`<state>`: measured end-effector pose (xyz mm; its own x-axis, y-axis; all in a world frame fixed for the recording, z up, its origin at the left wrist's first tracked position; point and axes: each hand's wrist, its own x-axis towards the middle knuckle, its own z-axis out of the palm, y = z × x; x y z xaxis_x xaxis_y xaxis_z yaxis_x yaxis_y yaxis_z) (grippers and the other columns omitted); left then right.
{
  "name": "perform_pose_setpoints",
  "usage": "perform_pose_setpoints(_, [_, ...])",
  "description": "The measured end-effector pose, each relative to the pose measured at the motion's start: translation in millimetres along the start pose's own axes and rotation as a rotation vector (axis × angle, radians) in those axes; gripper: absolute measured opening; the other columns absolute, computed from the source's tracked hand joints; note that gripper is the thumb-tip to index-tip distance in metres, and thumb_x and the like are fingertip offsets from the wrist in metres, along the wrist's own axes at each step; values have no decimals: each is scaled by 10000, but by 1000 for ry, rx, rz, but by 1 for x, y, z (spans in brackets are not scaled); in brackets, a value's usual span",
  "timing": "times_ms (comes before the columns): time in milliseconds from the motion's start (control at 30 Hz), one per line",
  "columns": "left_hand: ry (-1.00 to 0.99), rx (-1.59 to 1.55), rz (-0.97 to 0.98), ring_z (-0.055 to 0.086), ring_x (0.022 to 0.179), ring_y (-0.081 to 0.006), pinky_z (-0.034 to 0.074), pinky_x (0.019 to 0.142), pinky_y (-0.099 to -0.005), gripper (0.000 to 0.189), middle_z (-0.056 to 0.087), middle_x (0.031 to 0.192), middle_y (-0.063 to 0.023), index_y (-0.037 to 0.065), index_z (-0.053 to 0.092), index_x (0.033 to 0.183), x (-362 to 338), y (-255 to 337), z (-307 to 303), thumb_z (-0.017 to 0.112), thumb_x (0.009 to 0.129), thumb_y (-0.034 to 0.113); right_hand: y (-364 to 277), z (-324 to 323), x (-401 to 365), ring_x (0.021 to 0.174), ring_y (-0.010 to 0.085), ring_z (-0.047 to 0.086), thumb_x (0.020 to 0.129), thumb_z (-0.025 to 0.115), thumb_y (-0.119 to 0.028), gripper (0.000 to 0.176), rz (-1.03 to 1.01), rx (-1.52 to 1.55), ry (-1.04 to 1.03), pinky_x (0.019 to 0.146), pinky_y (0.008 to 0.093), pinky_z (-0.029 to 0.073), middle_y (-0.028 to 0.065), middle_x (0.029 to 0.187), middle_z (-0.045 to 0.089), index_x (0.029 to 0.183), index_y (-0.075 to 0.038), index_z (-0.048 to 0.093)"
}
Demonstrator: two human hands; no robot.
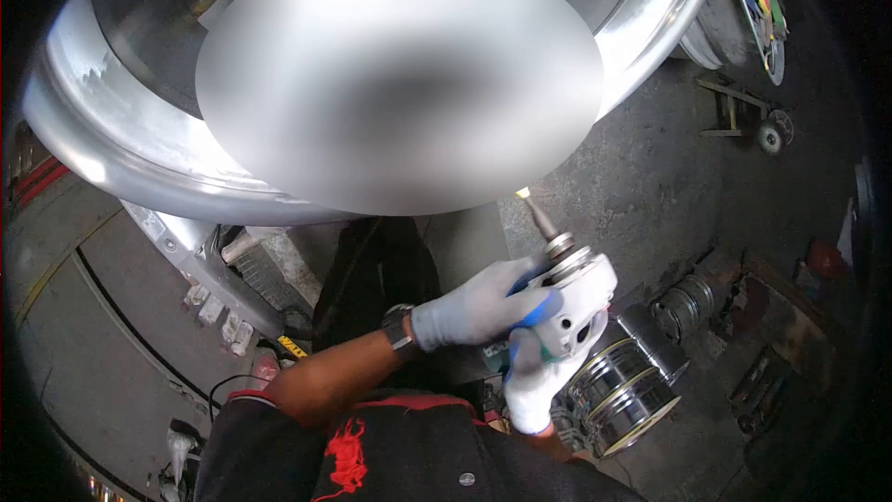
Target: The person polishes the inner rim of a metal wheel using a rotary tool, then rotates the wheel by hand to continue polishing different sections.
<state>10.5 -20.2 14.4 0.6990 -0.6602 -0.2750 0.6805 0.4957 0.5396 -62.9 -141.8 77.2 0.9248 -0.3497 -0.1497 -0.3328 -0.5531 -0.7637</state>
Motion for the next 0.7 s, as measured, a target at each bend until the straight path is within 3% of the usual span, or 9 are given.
perform_pose_setpoints(67, [23, -34, -19, 609, 1093, -181, 479, 991, -355, 622, 675, 1186, -123, -9, 543, 1384, -18, 6, 2, 619, 999, 473, -13, 6, -11, 1328, 327, 475, 661, 890, -140, 1197, 251, 323, 54, 1132, 473, 387, 206, 1445, 408, 1565, 14, 121])
perform_pose_setpoints(200, [152, 91, -51, 642, 1085, -208, 497, 965, -371, 594, 685, 1172, -163, -9, 536, 1373, -42, 9, 10, 607, 1004, 452, -25, -4, -3, 1333, 323, 481, 643, 886, -92, 1199, 251, 393, -266, 1115, 463, 415, 201, 1452, 405, 1564, -14, 123])
perform_pose_setpoints(267, [339, 139, -37, 684, 1068, -255, 514, 941, -391, 575, 694, 1145, -194, 1, 542, 1362, -43, 19, 23, 599, 1005, 449, -27, -4, 6, 1308, 281, 518, 718, 839, -103, 1038, 129, 322, -284, 1106, 433, 433, 182, 1432, 457, 1551, -17, 226])
perform_pose_setpoints(333, [397, 182, -40, 708, 1049, -296, 525, 928, -409, 563, 703, 1117, -205, 9, 543, 1361, -32, 26, 32, 595, 1006, 443, -33, -3, 18, 1266, 240, 560, 828, 758, -130, 809, 645, 949, -131, 1097, 394, 446, 151, 1402, 515, 1514, -16, 345])
perform_pose_setpoints(367, [391, 187, -101, 659, 1049, -215, 512, 934, -369, 557, 692, 1119, -157, 2, 539, 1369, -25, 33, 33, 590, 1016, 430, -23, -3, 26, 1243, 208, 579, 915, 628, -131, 631, 420, 694, -280, 1091, 363, 453, 121, 1378, 551, 1494, -24, 401])
perform_pose_setpoints(400, [386, 192, -162, 609, 1050, -134, 498, 939, -329, 550, 681, 1120, -109, -5, 536, 1377, -17, 37, 34, 584, 1026, 417, -21, -2, 27, 1248, 203, 575, 890, 586, -89, 629, 571, 885, -117, 1086, 357, 450, 110, 1370, 561, 1487, -12, 404])
perform_pose_setpoints(467, [275, 248, -67, 617, 1067, -146, 497, 943, -338, 487, 685, 1147, -133, -15, 560, 1343, 5, 31, 28, 567, 1053, 377, -25, -9, 38, 1228, 200, 582, 867, 568, -71, 624, 385, 633, -182, 1077, 353, 450, 106, 1338, 580, 1467, 5, 420])
perform_pose_setpoints(600, [51, 125, 54, 592, 1123, -140, 485, 983, -348, 458, 684, 1192, -124, -24, 566, 1337, 34, 16, 14, 577, 1052, 334, -15, -6, 45, 1227, 240, 571, 819, 667, -122, 741, 190, 492, -9, 1084, 389, 432, 150, 1335, 559, 1483, 38, 377])
perform_pose_setpoints(700, [-17, 163, 69, 573, 1150, -133, 466, 1023, -330, 503, 674, 1223, -104, -18, 531, 1405, 25, 10, 1, 592, 1043, 326, 10, -4, 28, 1325, 312, 505, 769, 764, -109, 927, 11, -103, -31, 1139, 452, 382, 191, 1448, 467, 1534, 64, 270])
